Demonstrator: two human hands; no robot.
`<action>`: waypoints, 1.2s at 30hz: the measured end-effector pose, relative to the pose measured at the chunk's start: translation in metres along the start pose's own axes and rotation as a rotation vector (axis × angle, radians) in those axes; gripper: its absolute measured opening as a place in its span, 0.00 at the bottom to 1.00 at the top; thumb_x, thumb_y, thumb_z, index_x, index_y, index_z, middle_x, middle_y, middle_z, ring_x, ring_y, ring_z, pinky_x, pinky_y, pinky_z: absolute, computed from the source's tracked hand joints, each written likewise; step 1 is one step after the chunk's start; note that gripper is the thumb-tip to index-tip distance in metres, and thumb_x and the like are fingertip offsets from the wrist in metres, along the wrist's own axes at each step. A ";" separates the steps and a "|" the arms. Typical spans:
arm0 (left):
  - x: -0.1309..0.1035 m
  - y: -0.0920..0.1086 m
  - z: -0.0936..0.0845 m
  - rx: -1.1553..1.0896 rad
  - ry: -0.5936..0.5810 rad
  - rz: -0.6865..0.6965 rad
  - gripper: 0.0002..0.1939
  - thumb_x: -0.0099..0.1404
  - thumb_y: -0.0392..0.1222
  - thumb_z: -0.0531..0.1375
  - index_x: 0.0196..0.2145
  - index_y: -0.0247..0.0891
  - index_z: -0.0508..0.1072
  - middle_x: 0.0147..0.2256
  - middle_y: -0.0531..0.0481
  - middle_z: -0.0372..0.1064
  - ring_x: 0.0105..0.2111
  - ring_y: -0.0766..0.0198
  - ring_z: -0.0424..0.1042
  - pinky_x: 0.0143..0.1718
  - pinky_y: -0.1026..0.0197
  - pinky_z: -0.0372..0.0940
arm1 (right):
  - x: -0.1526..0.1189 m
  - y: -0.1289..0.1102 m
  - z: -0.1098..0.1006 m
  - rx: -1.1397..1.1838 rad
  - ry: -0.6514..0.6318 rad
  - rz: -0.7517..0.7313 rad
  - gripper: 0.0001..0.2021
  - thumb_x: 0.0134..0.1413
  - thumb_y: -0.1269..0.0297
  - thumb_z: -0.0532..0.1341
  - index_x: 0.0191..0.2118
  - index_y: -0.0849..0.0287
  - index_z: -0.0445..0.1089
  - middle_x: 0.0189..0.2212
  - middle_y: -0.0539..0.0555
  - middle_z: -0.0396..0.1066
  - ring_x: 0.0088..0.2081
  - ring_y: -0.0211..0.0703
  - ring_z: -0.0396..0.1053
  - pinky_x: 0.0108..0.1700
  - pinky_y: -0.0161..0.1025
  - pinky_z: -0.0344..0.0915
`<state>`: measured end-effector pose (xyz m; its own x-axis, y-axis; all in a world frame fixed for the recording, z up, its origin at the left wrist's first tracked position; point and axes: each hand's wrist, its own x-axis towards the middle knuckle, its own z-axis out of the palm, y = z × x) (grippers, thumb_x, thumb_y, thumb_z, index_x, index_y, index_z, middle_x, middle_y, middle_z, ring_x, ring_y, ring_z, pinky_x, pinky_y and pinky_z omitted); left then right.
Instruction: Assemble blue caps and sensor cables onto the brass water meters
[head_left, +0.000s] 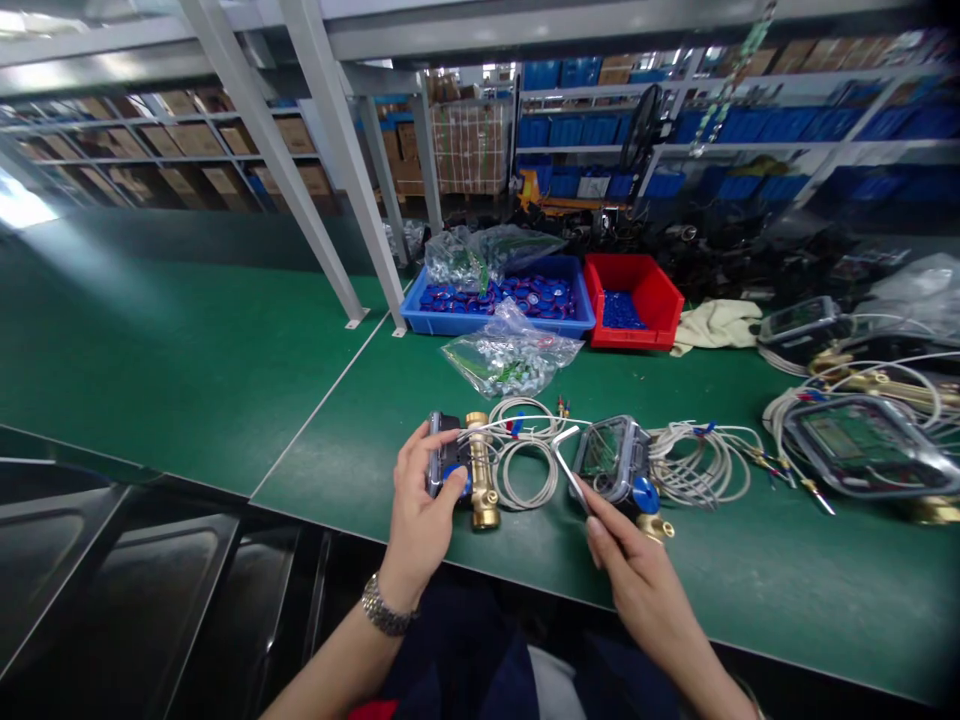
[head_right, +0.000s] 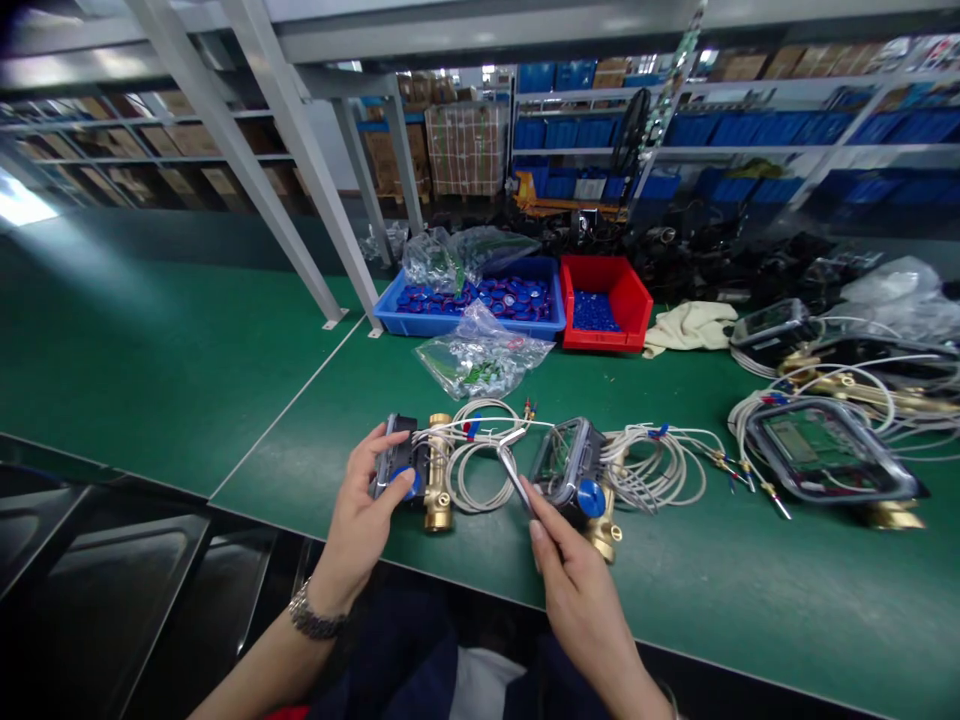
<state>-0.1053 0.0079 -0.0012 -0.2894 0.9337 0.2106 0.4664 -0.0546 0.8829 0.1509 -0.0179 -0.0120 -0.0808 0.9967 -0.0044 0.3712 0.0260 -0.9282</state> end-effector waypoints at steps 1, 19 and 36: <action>-0.001 -0.001 -0.002 -0.010 0.004 -0.004 0.13 0.67 0.42 0.62 0.50 0.49 0.73 0.65 0.48 0.58 0.65 0.52 0.58 0.67 0.41 0.52 | 0.001 -0.002 0.002 -0.006 -0.036 -0.003 0.23 0.68 0.54 0.54 0.65 0.52 0.67 0.39 0.56 0.79 0.44 0.48 0.76 0.47 0.44 0.75; -0.008 0.007 -0.005 0.285 -0.048 0.219 0.11 0.73 0.41 0.52 0.50 0.43 0.71 0.63 0.42 0.53 0.66 0.52 0.53 0.65 0.42 0.53 | 0.012 -0.027 0.040 -0.038 -0.341 -0.147 0.22 0.71 0.63 0.50 0.67 0.48 0.62 0.63 0.53 0.66 0.64 0.45 0.64 0.67 0.50 0.59; -0.009 0.010 -0.003 0.366 -0.028 0.211 0.18 0.72 0.41 0.51 0.58 0.41 0.62 0.65 0.40 0.53 0.65 0.51 0.54 0.64 0.41 0.53 | 0.019 -0.027 0.050 -0.146 -0.215 -0.345 0.24 0.70 0.68 0.48 0.69 0.51 0.59 0.40 0.58 0.74 0.39 0.43 0.74 0.44 0.39 0.73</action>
<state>-0.1003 -0.0020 0.0072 -0.1360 0.9250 0.3548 0.7806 -0.1205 0.6133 0.0931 -0.0032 -0.0056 -0.4082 0.8894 0.2056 0.4142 0.3811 -0.8266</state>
